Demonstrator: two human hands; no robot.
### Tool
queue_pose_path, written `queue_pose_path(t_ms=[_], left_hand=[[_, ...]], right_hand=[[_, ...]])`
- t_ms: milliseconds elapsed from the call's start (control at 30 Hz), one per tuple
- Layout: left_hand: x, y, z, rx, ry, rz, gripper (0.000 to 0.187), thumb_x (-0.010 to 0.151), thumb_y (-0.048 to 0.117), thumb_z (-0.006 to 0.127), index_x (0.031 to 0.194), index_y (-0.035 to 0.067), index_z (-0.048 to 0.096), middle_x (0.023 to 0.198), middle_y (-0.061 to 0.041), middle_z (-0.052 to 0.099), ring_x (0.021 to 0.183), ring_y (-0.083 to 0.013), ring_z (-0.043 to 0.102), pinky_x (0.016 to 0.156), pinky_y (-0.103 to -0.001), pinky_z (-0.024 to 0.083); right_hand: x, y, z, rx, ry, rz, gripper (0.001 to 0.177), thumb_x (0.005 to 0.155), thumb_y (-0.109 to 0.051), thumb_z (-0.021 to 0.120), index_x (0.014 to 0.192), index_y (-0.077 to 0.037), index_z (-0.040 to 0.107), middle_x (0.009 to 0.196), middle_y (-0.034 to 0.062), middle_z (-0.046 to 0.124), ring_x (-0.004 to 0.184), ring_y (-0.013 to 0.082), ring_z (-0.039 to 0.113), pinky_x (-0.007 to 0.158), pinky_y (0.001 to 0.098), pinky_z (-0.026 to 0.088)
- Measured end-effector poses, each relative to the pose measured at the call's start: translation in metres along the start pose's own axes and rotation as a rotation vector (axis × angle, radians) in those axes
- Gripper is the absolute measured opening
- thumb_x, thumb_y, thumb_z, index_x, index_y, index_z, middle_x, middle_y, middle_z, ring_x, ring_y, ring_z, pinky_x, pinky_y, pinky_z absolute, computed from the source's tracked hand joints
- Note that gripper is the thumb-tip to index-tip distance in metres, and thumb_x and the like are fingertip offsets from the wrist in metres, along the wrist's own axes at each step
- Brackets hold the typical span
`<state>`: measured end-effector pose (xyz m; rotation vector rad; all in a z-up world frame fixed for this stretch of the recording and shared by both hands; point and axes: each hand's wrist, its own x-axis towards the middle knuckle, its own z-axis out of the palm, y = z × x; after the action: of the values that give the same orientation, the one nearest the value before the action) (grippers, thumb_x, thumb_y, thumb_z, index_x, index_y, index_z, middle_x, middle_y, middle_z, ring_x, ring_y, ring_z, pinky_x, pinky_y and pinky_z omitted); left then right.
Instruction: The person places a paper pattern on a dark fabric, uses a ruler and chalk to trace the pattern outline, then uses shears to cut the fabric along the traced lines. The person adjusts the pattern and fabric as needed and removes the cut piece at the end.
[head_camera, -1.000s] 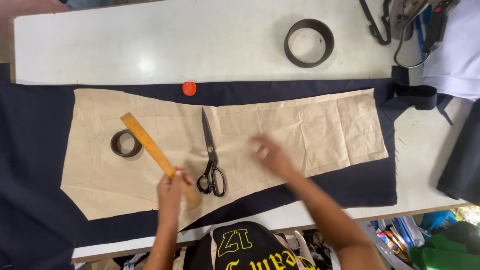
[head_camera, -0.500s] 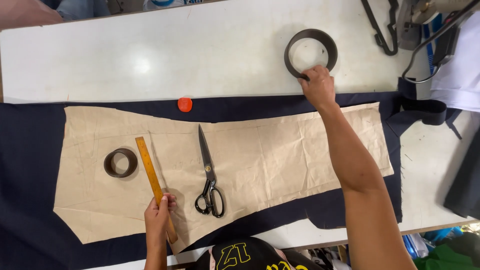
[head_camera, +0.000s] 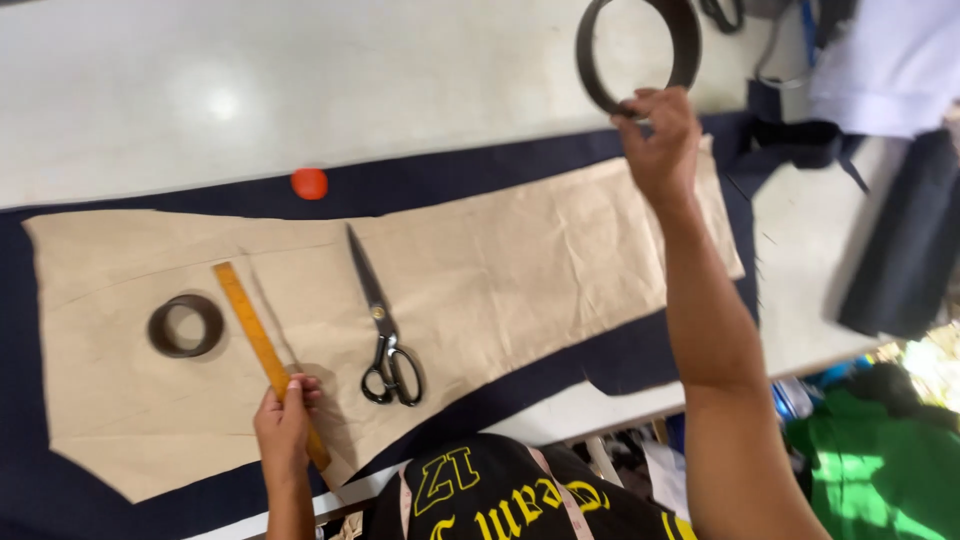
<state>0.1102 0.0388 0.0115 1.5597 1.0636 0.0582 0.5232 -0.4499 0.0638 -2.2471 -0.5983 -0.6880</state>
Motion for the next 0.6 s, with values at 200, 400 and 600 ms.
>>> queue_pose_path(t_ms=[200, 400, 600], left_hand=[[-0.023, 0.049, 0.008, 0.119, -0.006, -0.039, 0.023, 0.114, 0.018, 0.049, 0.115, 0.006, 0.069, 0.104, -0.007, 0.073, 0.087, -0.0151, 0.066, 0.078, -0.029, 0.051], [-0.028, 0.05, 0.006, 0.103, -0.023, -0.029, 0.023, 0.115, 0.018, 0.049, 0.113, 0.006, 0.069, 0.105, -0.006, 0.073, 0.087, -0.014, 0.065, 0.076, -0.027, 0.052], [-0.014, 0.028, 0.002, 0.073, -0.027, -0.002, 0.022, 0.113, 0.019, 0.051, 0.115, 0.007, 0.069, 0.103, -0.006, 0.073, 0.085, -0.013, 0.065, 0.074, -0.027, 0.052]], right_hand=[[-0.12, -0.082, -0.053, -0.016, -0.114, -0.004, 0.016, 0.098, 0.004, 0.082, 0.113, 0.005, 0.074, 0.114, 0.0232, 0.071, 0.12, 0.0412, 0.07, 0.095, 0.0499, 0.063], [-0.213, -0.126, -0.035, 0.035, -0.157, 0.016, 0.021, 0.092, -0.002, 0.086, 0.11, 0.001, 0.077, 0.108, 0.0115, 0.075, 0.123, 0.0329, 0.071, 0.1, 0.0431, 0.057], [-0.233, -0.127, -0.006, 0.032, -0.169, 0.031, 0.017, 0.096, -0.001, 0.081, 0.111, -0.005, 0.074, 0.105, 0.0058, 0.069, 0.134, 0.0323, 0.066, 0.101, 0.0542, 0.052]])
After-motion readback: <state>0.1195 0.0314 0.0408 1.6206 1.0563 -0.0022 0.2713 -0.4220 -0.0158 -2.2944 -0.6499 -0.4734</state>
